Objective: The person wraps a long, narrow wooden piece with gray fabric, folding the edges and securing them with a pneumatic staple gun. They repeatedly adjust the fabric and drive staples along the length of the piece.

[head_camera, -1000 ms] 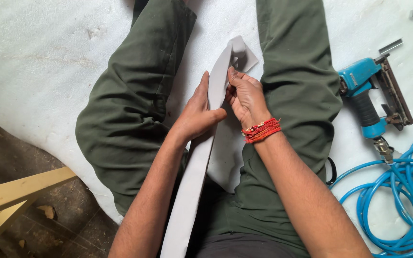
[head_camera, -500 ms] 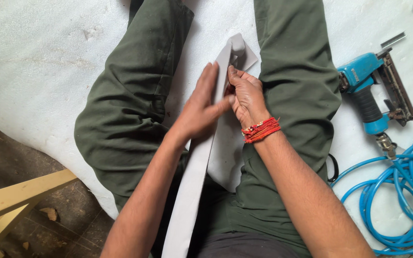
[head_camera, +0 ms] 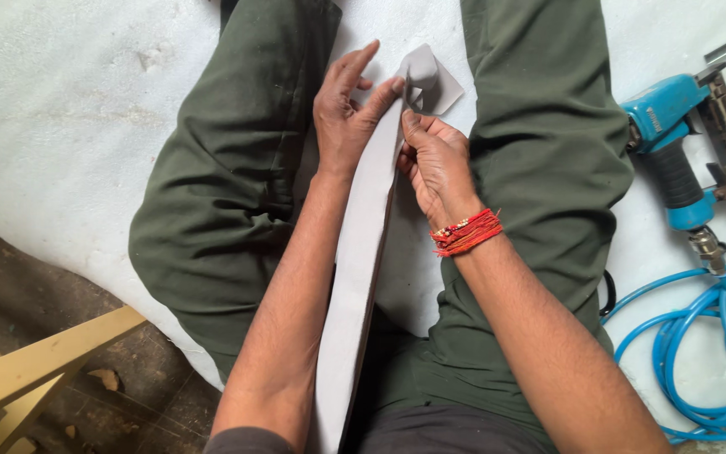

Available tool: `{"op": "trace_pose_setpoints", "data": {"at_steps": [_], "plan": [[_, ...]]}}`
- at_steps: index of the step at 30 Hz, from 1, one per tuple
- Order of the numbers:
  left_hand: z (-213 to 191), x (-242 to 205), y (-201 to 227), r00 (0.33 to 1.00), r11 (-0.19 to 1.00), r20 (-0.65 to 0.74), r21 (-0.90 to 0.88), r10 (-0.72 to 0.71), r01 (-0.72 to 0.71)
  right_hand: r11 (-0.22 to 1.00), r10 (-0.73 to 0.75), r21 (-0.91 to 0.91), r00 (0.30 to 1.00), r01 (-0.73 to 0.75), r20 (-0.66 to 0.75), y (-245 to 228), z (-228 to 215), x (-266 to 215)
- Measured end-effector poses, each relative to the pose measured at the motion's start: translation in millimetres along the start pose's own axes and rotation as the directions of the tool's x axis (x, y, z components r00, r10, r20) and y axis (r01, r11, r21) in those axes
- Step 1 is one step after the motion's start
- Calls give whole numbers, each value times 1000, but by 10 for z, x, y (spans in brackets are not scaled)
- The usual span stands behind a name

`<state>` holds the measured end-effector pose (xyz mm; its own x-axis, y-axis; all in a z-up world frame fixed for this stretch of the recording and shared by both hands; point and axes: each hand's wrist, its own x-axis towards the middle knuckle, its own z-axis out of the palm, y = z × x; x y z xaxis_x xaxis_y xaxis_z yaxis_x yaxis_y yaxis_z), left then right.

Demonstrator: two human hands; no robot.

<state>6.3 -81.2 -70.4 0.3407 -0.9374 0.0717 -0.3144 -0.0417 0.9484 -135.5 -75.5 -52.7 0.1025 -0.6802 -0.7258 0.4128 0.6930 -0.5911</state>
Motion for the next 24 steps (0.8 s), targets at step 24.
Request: {"op": "trace_pose_setpoints", "data": {"at_steps": [24], "plan": [[-331,-138,630,835,886,453,-176,-313,428,999,38,8,998,-38,52,-152,157,-246]]}}
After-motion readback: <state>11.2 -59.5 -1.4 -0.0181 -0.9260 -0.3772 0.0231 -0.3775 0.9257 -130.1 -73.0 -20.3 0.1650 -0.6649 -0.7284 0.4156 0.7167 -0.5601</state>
